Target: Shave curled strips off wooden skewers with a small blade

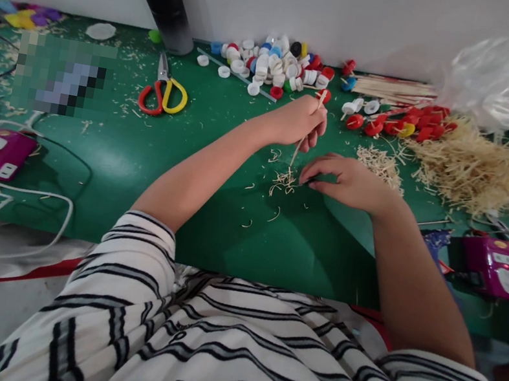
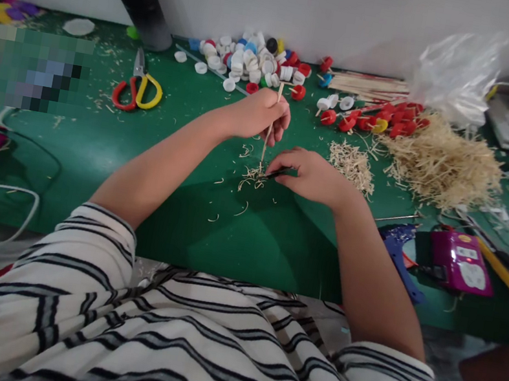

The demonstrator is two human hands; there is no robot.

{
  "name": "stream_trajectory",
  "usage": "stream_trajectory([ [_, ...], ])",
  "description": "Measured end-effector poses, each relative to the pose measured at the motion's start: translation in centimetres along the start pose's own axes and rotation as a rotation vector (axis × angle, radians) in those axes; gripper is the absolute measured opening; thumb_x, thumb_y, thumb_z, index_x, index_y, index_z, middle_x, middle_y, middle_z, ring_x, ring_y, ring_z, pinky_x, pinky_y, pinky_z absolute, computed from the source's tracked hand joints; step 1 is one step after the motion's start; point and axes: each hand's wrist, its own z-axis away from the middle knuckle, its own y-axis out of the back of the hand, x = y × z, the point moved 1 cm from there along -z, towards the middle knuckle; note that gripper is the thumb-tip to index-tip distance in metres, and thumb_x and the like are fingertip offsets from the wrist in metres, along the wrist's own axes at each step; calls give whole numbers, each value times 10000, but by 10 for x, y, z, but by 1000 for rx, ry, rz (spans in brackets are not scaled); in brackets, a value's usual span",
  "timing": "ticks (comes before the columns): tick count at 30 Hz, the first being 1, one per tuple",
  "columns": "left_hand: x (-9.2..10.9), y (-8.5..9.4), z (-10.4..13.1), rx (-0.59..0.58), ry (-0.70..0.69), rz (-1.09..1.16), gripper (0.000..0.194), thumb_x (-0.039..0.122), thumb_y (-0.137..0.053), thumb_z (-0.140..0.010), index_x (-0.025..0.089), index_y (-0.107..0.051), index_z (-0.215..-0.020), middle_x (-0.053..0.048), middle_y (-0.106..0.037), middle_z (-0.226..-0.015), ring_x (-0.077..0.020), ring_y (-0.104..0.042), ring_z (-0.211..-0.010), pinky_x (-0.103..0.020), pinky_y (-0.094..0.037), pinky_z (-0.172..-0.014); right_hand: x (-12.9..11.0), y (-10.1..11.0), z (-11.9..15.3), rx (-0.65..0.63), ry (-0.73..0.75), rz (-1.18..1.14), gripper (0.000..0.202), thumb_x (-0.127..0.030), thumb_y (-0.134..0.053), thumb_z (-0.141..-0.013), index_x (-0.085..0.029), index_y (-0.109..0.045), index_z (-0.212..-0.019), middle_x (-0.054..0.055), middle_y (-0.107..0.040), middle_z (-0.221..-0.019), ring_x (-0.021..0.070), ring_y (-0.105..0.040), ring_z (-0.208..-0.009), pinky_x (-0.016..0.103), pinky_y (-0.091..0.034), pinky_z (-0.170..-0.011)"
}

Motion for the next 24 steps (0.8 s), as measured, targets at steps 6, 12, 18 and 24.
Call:
stream_trajectory([
  [6, -4, 0, -3, 6, 7, 13, 360, 282, -345, -1071, 125, -581, -850, -40, -615, -721, -117, -674, -725, -247, -484, -757, 1, 3, 2, 82, -2, 49, 208, -288, -583, -866, -278, -784, -922, 69, -674, -1147, 254, -618, -1059, 426, -476, -925],
  [12, 2, -1, 1, 19, -5, 5, 386, 242, -284, -1065, 129, -541, -800, -58, -641, -691, -100, -627, -581, -258, -470, -683, -4, 4, 2, -248, -110, -31, 311, -236, -534, -867, -301, -775, -1052, -20, -765, -1007, 172, -664, -837, 301, -485, -737],
  [18, 6, -2, 4, 15, -24, 10, 398, 231, -279, -1070, 134, -519, -767, -50, -636, -666, -84, -604, -517, -248, -439, -643, -10, 9, 1, -313, -144, 20, 286, -337, -556, -893, -297, -817, -1002, -10, -791, -932, 186, -649, -751, 308, -453, -670],
  [24, 5, -2, 3, 13, -10, -3, 399, 226, -278, -1075, 130, -519, -772, -43, -633, -660, -71, -598, -514, -227, -441, -643, -9, 9, 1, -353, -197, 63, 318, -426, -577, -902, -283, -817, -1054, 20, -791, -917, 201, -662, -754, 324, -459, -672],
])
